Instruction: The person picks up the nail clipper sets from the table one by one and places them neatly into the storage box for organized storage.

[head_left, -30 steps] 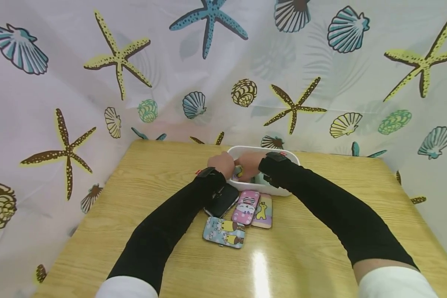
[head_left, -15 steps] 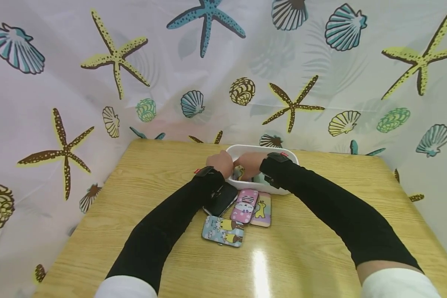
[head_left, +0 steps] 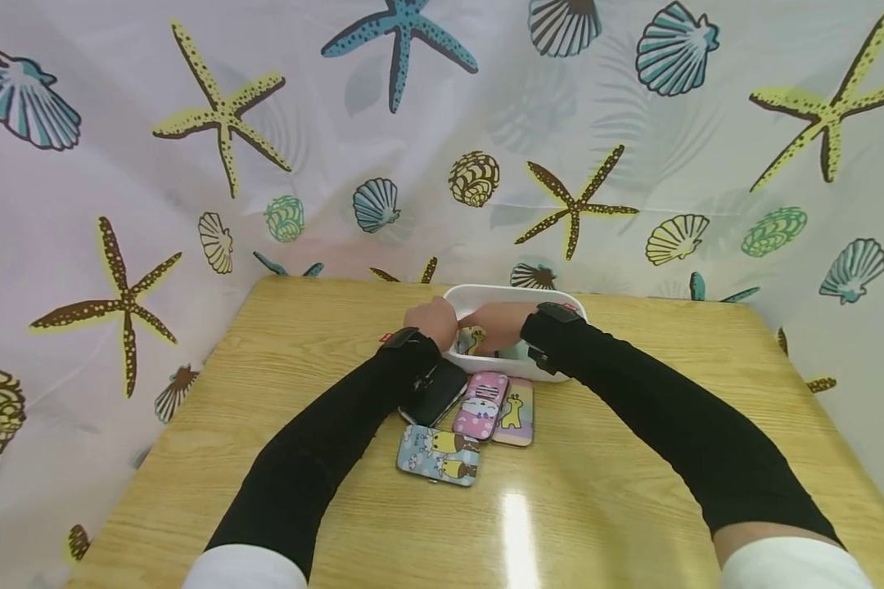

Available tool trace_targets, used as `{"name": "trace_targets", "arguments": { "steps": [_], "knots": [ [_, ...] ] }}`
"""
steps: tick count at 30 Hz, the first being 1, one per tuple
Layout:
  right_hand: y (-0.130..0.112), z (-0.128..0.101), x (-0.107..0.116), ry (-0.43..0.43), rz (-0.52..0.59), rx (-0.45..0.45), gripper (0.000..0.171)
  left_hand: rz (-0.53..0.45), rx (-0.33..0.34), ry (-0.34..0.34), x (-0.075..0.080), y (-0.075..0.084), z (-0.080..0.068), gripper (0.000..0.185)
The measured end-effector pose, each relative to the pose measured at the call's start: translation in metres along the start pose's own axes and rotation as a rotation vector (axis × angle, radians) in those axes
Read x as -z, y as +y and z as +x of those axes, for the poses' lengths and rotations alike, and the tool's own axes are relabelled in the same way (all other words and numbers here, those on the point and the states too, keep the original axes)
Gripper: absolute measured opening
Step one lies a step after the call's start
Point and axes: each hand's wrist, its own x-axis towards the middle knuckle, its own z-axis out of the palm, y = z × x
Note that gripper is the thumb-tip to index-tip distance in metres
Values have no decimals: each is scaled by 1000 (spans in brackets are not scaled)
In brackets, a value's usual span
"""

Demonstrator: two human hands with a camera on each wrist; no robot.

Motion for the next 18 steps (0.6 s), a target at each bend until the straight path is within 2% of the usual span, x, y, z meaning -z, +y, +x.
{"name": "trace_targets", "arguments": {
  "steps": [6,13,18],
  "knots": [
    [10,-21,2,49,-13,-71,56,6,20,-4,1,1,2,30],
    [19,-60,7,197,-33,-71,43,-3,33,-19,-1,1,1,29],
    [28,-91,7,302,2,-95,38,-10,28,-36,2,0,-2,29]
  ]
}}
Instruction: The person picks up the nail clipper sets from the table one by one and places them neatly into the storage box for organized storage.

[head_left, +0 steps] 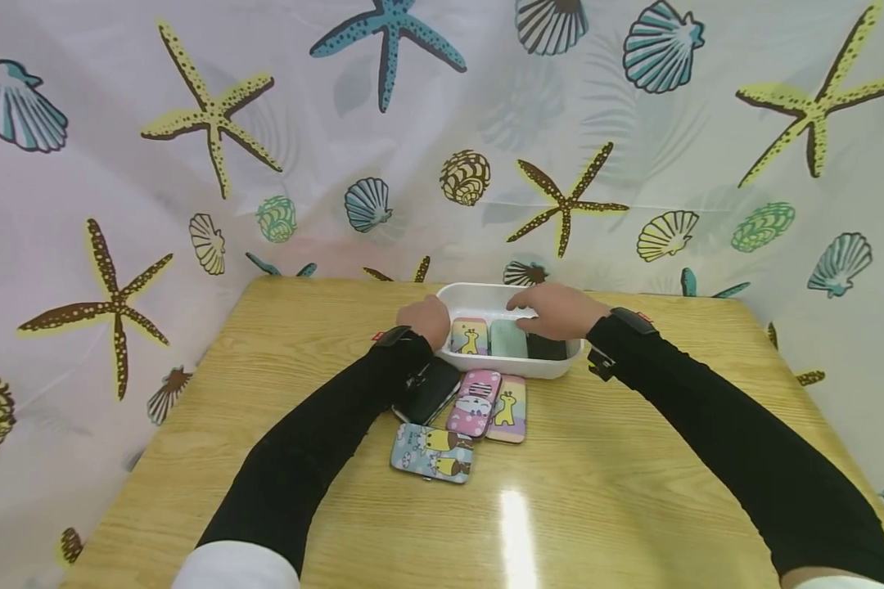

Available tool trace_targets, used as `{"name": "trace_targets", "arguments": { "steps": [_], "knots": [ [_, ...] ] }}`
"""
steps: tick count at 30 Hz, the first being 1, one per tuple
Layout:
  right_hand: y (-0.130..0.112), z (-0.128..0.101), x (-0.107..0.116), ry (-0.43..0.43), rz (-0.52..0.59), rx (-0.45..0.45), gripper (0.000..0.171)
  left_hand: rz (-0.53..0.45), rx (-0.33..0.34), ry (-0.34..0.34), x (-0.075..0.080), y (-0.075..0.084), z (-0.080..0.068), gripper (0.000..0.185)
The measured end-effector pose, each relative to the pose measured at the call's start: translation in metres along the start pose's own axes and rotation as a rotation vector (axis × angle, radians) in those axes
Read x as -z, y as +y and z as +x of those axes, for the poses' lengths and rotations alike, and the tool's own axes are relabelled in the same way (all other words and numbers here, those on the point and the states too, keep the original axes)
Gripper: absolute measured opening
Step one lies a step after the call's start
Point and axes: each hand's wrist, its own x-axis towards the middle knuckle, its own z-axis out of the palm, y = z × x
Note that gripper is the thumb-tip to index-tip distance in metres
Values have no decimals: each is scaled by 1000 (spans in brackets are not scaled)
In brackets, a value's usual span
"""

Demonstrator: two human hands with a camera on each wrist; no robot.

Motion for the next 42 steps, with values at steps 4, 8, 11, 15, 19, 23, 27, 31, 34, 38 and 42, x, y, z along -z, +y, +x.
{"name": "trace_targets", "arguments": {
  "steps": [4,8,11,15,19,23,27,31,34,38,42],
  "knots": [
    [12,-19,2,37,42,-41,36,-26,7,-10,3,1,-3,29],
    [21,-36,1,111,27,-109,32,-34,2,-7,4,2,-4,29],
    [25,-44,0,195,-19,-211,28,-26,3,-4,4,2,-5,29],
    [29,-48,-4,243,-34,-352,33,-17,14,1,5,0,-8,30],
    [39,-49,-13,175,7,-463,47,4,-5,19,5,-2,-9,31],
    [53,-47,-28,115,78,-493,46,26,-35,30,4,-2,-9,31],
    [63,-44,-44,150,125,-482,37,29,-50,31,4,-1,-8,33],
    [61,-45,-52,221,174,-482,33,34,-58,14,4,0,-7,34],
    [58,-46,-56,259,215,-494,36,52,-54,24,4,0,-8,34],
    [54,-46,-58,293,246,-511,39,118,-67,96,4,-1,-8,32],
    [51,-45,-59,312,250,-513,40,181,-82,252,4,-2,-9,30]
  ]
}}
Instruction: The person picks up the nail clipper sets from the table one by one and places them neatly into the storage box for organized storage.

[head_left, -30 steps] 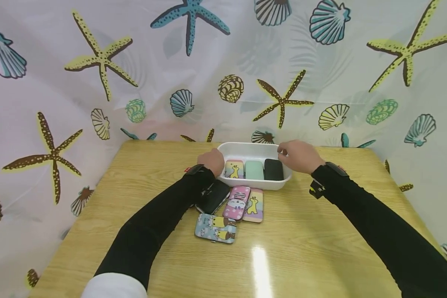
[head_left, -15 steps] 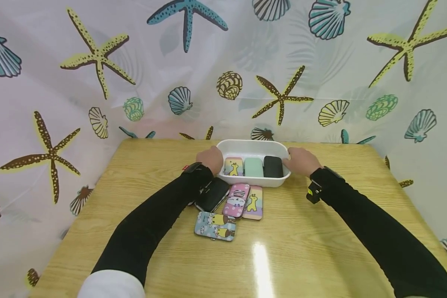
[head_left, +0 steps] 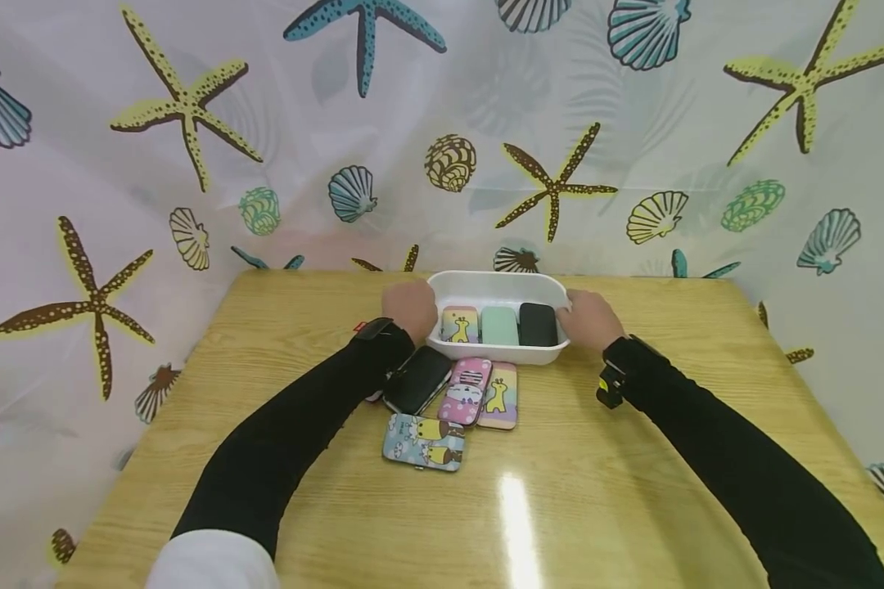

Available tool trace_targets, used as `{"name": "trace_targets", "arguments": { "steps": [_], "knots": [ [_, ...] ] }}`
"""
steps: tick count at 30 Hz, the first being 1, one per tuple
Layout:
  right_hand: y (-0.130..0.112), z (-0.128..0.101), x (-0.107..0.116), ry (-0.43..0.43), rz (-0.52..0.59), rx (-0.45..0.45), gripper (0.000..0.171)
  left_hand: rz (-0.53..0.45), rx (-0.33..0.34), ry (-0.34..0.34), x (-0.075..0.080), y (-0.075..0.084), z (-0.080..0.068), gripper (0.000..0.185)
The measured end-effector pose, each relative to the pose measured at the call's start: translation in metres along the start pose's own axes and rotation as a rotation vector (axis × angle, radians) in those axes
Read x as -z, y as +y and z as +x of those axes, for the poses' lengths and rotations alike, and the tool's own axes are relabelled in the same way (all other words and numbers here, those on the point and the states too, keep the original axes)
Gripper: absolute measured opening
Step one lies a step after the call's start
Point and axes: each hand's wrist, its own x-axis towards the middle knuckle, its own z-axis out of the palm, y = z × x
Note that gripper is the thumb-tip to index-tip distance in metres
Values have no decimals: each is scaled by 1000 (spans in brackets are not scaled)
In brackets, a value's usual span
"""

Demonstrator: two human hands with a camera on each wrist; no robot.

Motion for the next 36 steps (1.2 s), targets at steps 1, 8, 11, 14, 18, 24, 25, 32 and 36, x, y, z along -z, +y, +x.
{"name": "trace_targets", "arguments": {
  "steps": [1,8,11,14,18,24,25,32,36],
  "knots": [
    [-1,0,-1,-2,-1,0,41,10,-4,49,0,0,-2,30],
    [3,2,-4,-3,-12,3,42,-82,-173,243,22,6,-27,32],
    [2,2,-3,2,-5,5,41,-137,-305,211,36,8,-47,28],
    [1,3,-1,-1,-6,0,41,-152,-426,178,44,8,-72,22],
    [-1,3,1,-3,-16,-9,40,-153,-505,125,49,7,-103,23],
    [-4,1,3,-18,-19,-22,40,-116,-614,-12,49,2,-142,37],
    [-4,1,3,-20,-17,-21,40,-108,-637,-37,48,1,-147,40],
    [-5,0,4,-24,-19,-20,39,-75,-691,-147,35,-2,-173,64],
    [-3,1,3,-25,-12,-26,38,-59,-684,-160,30,-2,-179,62]
  ]
}}
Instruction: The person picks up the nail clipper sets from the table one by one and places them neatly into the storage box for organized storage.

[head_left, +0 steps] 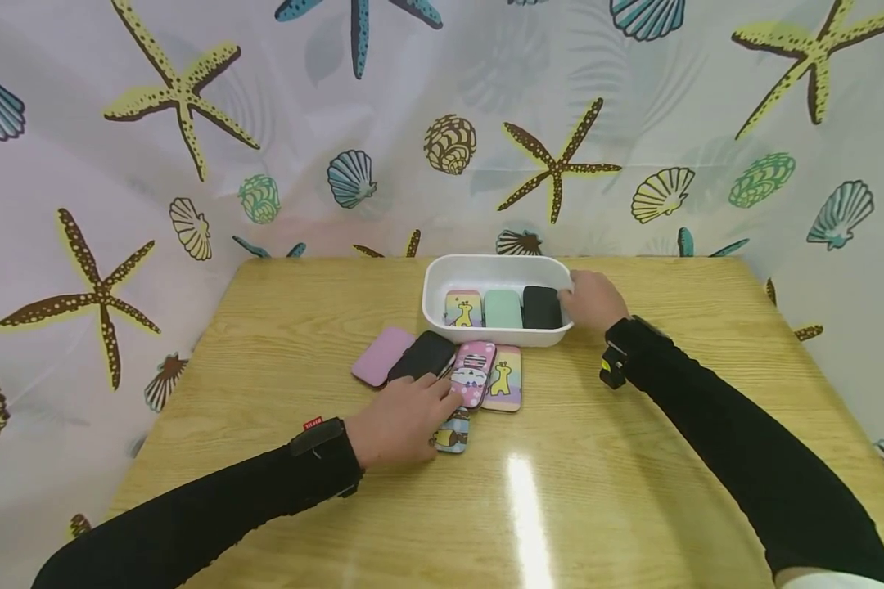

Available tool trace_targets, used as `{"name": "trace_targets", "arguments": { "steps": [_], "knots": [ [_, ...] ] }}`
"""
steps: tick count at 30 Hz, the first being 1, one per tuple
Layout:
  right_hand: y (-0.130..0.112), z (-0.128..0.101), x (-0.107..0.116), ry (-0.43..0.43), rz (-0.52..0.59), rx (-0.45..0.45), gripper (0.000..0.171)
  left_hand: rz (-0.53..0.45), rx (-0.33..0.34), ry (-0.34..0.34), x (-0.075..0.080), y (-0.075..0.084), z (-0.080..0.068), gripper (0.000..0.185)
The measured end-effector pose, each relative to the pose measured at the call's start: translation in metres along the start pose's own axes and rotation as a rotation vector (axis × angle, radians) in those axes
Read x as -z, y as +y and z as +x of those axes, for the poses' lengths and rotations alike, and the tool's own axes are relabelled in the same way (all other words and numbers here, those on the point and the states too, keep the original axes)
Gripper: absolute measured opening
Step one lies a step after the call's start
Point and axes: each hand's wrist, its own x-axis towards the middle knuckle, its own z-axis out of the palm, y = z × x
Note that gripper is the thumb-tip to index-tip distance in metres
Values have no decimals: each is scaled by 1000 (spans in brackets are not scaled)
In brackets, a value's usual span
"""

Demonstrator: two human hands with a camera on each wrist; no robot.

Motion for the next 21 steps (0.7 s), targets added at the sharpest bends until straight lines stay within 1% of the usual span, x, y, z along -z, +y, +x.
{"name": "trace_targets", "arguments": {
  "steps": [5,10,16,21],
  "knots": [
    [5,3,-3,1,-9,-3,39,0,2,-13,-3,2,-1,59],
    [6,2,-4,5,4,0,40,7,-1,9,-5,3,0,61],
    [-1,-3,0,-9,6,-10,41,-91,45,45,-6,4,4,67],
    [-2,-5,3,-11,9,-16,41,-176,100,125,0,6,12,68]
  ]
}}
